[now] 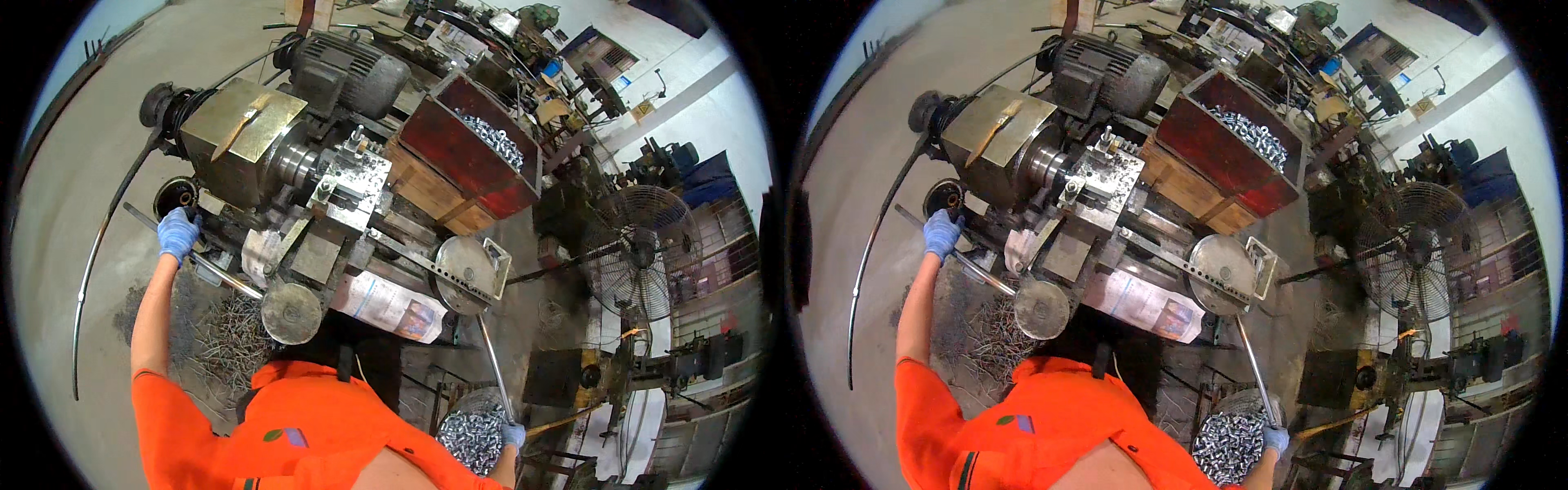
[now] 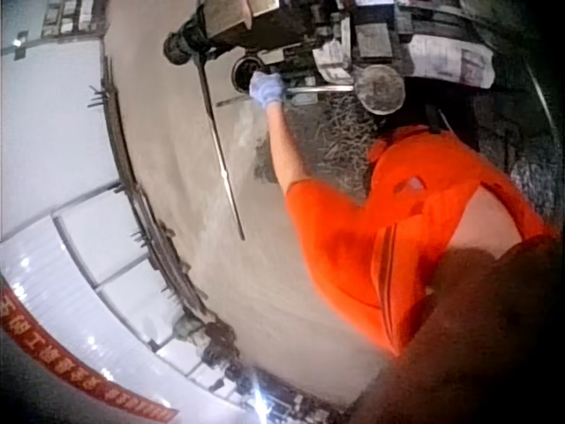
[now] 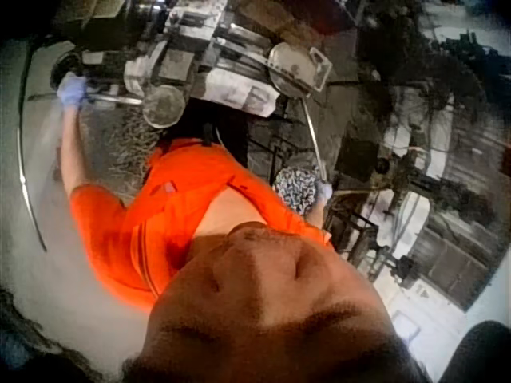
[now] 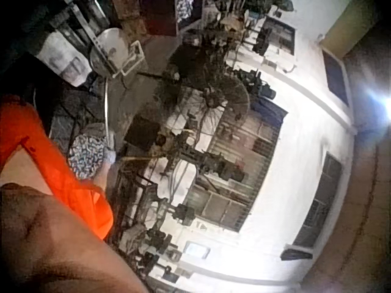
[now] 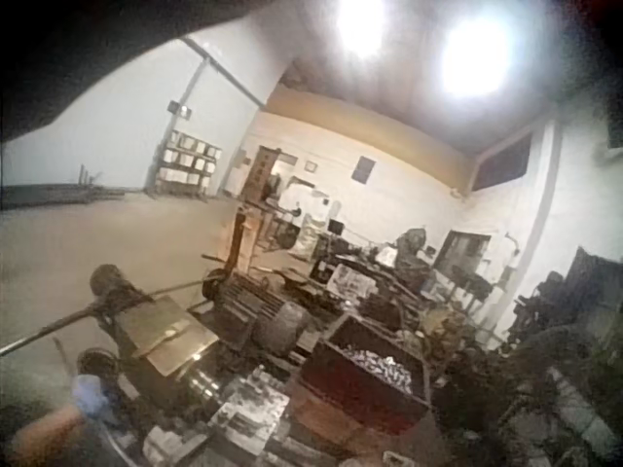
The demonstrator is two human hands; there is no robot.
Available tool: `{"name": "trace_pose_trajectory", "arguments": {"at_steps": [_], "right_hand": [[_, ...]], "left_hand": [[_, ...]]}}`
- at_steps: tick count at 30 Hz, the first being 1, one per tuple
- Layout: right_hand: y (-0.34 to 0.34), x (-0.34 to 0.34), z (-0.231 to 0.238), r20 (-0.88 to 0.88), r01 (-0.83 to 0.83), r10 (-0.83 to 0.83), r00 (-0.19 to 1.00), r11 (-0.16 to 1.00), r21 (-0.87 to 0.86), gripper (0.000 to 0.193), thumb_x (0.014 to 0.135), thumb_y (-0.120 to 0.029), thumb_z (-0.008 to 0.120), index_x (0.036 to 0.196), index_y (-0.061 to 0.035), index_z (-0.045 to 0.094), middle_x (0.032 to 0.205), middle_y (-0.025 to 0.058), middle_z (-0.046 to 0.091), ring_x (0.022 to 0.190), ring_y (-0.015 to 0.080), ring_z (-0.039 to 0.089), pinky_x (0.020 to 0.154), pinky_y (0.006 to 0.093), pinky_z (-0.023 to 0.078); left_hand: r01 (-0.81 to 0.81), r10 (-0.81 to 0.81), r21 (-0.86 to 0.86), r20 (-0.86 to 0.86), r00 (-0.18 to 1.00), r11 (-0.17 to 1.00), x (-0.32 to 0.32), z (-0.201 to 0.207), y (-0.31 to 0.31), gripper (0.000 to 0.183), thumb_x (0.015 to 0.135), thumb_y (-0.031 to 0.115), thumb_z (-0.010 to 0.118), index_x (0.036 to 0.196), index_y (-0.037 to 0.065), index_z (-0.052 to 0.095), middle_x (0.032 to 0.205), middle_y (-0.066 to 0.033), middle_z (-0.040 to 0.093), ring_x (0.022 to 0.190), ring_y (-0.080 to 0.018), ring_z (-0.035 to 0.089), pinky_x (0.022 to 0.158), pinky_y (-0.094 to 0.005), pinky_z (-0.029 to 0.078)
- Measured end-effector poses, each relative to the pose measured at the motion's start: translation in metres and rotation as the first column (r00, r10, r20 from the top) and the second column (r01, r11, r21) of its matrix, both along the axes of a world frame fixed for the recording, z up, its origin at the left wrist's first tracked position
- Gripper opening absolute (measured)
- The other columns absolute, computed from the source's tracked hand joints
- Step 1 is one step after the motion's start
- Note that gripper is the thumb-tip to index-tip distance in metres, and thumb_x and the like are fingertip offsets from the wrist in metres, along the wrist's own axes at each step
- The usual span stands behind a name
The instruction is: The person operates a lathe machine by picking small metal cylinders from a bin, inserting them into the chuck, and manipulating a lever to machine the part. They then remove the finished piece and place it into a collection bin before repeating the process.
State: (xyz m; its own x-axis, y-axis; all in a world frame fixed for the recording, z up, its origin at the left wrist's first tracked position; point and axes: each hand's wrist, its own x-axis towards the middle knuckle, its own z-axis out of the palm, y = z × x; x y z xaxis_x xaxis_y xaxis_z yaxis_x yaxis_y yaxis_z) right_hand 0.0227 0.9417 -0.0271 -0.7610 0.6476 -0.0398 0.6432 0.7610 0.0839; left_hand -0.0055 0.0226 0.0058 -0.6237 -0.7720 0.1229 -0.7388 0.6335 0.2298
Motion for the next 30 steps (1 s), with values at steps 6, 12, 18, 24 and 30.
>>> {"name": "trace_pose_trajectory", "arguments": {"at_steps": [6,12,18,24,30], "right_hand": [[-0.012,0.007,-0.003,0.005,0.037,-0.037,0.999,0.998,-0.048,0.037,0.064,-0.033,0.069,0.084,-0.0025,0.068,0.087,0.0237,0.064,0.088,0.0361,0.063,0.075,0.0412,0.049],[0.002,0.017,-0.013,-0.003,-0.005,0.005,1.000,1.000,-0.009,0.038,0.065,-0.034,0.068,0.085,-0.0015,0.067,0.086,0.0230,0.064,0.087,0.0371,0.062,0.077,0.0417,0.048],[-0.040,0.010,0.013,0.018,0.091,-0.091,0.996,0.994,-0.063,0.049,0.058,-0.037,0.074,0.093,-0.0027,0.067,0.098,0.0213,0.064,0.094,0.0332,0.062,0.084,0.0381,0.048],[-0.031,0.014,0.007,0.052,0.083,-0.082,0.995,0.996,-0.028,0.048,0.058,-0.037,0.075,0.092,-0.0036,0.068,0.098,0.0208,0.064,0.094,0.0327,0.062,0.084,0.0381,0.048],[-0.044,0.014,0.012,0.022,0.040,-0.040,0.999,0.999,-0.013,0.043,0.061,-0.036,0.068,0.086,-0.0016,0.068,0.091,0.0231,0.064,0.089,0.0360,0.062,0.079,0.0418,0.050]], "left_hand": [[0.003,-0.002,0.005,-0.017,1.000,1.000,0.002,0.001,0.000,0.027,0.078,0.036,0.062,0.084,0.011,0.067,0.084,-0.0155,0.065,0.082,-0.0321,0.062,0.074,-0.0427,0.048],[0.034,-0.034,0.002,-0.029,0.999,0.999,0.001,-0.003,-0.004,0.026,0.078,0.036,0.061,0.085,0.011,0.067,0.084,-0.0154,0.065,0.081,-0.0327,0.062,0.073,-0.0425,0.049],[0.001,-0.001,0.019,-0.003,1.000,1.000,0.004,0.008,0.001,0.025,0.078,0.035,0.062,0.085,0.012,0.068,0.083,-0.0150,0.065,0.081,-0.0323,0.062,0.072,-0.0425,0.049],[0.006,-0.005,0.007,-0.019,1.000,1.000,0.001,0.005,0.000,0.026,0.078,0.035,0.062,0.086,0.012,0.068,0.085,-0.0151,0.065,0.081,-0.0320,0.062,0.073,-0.0421,0.049],[0.017,-0.016,0.025,-0.013,1.000,1.000,0.004,0.007,-0.001,0.026,0.077,0.035,0.062,0.088,0.012,0.069,0.086,-0.0151,0.065,0.082,-0.0316,0.062,0.074,-0.0419,0.049]]}}
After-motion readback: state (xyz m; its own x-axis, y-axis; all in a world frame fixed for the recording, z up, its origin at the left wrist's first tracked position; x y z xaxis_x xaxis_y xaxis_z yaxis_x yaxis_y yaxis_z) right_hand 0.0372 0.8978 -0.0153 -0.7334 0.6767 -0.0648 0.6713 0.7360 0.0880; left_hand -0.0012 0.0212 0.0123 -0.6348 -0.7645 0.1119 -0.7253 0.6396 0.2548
